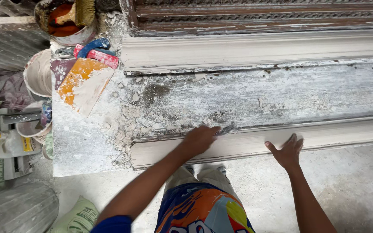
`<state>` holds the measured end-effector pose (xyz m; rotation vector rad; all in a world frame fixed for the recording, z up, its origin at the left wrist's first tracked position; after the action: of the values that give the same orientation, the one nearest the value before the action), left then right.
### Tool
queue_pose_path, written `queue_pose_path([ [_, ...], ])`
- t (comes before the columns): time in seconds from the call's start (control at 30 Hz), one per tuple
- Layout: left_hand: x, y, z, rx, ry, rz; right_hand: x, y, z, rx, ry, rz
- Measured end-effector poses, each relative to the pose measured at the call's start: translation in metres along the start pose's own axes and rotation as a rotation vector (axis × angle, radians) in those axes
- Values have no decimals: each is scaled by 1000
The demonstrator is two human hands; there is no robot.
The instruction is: The person uses a small scraper to scrape white residue off decorative molding strips laid on a dusty workbench, working along the lengths of the pieces and repositioning them to reach new sections.
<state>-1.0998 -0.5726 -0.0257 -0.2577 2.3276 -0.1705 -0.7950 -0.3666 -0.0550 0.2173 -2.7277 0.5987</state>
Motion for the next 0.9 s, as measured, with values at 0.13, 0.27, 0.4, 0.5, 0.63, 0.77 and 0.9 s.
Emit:
queue_pose_path([
  [0.13, 42, -81, -59, 31, 406, 84, -6, 1, 8, -67, -51, -71],
  [0.27, 91, -173, -116, 209, 874, 159, -14, 3, 17, -92, 69, -103],
  [0.4, 80, -155, -101, 365, 791, 49, -20, -1, 22, -129, 108, -109],
  [0.5, 30, -61, -25, 363, 444, -112, -21, -3, 23, -114, 73, -89],
  [0.63, -59, 34, 45, -56, 541, 369, -20, -2, 12, -82, 49, -85],
  [0.77, -22, 9, 13, 73, 459, 193, -23, -5, 4, -32, -5, -89],
  [0.9, 52, -106, -79, 270, 719, 271, -30, -8, 11, -90, 3, -91],
])
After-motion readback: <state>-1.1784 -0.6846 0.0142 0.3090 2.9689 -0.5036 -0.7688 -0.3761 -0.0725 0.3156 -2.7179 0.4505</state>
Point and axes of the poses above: each hand's wrist, its own y-axis towards the middle knuckle, its own z-axis out of the palm, x = y × z, the point moved 6 cm from there along y, towards the middle knuckle
